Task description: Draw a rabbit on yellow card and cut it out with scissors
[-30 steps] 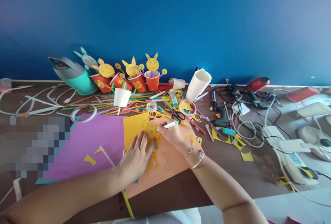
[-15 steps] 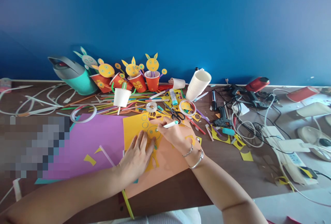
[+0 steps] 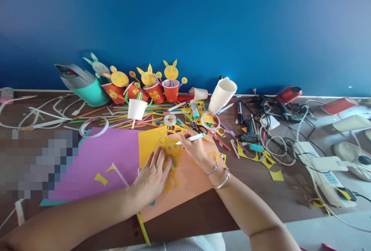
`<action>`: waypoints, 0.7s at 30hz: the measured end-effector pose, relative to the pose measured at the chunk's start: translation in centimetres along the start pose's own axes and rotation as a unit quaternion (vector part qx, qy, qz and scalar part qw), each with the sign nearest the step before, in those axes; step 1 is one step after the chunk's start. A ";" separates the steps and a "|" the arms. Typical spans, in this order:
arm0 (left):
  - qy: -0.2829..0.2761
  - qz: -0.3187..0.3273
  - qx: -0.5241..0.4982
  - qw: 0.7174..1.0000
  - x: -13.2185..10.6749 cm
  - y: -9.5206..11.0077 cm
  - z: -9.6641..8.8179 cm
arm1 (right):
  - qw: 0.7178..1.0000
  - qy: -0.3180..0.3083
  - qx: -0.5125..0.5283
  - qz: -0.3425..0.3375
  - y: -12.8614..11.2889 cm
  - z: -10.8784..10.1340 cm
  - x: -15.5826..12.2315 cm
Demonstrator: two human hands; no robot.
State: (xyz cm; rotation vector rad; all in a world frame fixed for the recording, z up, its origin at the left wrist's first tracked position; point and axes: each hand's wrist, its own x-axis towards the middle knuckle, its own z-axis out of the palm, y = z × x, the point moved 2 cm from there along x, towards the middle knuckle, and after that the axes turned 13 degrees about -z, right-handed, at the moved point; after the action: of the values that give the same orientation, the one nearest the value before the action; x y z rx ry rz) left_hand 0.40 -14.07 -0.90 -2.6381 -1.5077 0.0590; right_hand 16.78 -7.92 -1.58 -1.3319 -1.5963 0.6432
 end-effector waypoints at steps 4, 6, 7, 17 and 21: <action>0.003 -0.016 0.003 1.000 0.4 -0.4 -0.1 | 0.999 0.011 0.030 -0.001 -0.6 -0.3 0.0; 0.003 -0.018 0.001 1.000 0.5 -0.6 -0.3 | 0.999 0.017 0.028 -0.020 -1.0 -0.5 0.0; 0.003 -0.016 -0.002 1.000 0.5 -0.6 -0.3 | 0.999 0.014 0.026 -0.026 -1.2 -0.5 0.0; 0.003 -0.002 0.010 1.000 0.5 -0.6 -0.4 | 0.995 -0.039 -0.040 -0.084 -1.4 0.0 0.2; 0.000 -0.002 0.003 1.000 0.6 -0.6 -0.4 | 0.992 -0.050 -0.064 -0.098 -1.0 0.1 0.1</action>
State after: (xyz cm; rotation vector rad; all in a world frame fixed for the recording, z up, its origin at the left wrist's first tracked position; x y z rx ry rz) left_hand 0.20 -13.32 -0.45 -2.6303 -1.5119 0.0625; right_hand 16.21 -8.05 -0.80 -1.2307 -1.8489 0.5000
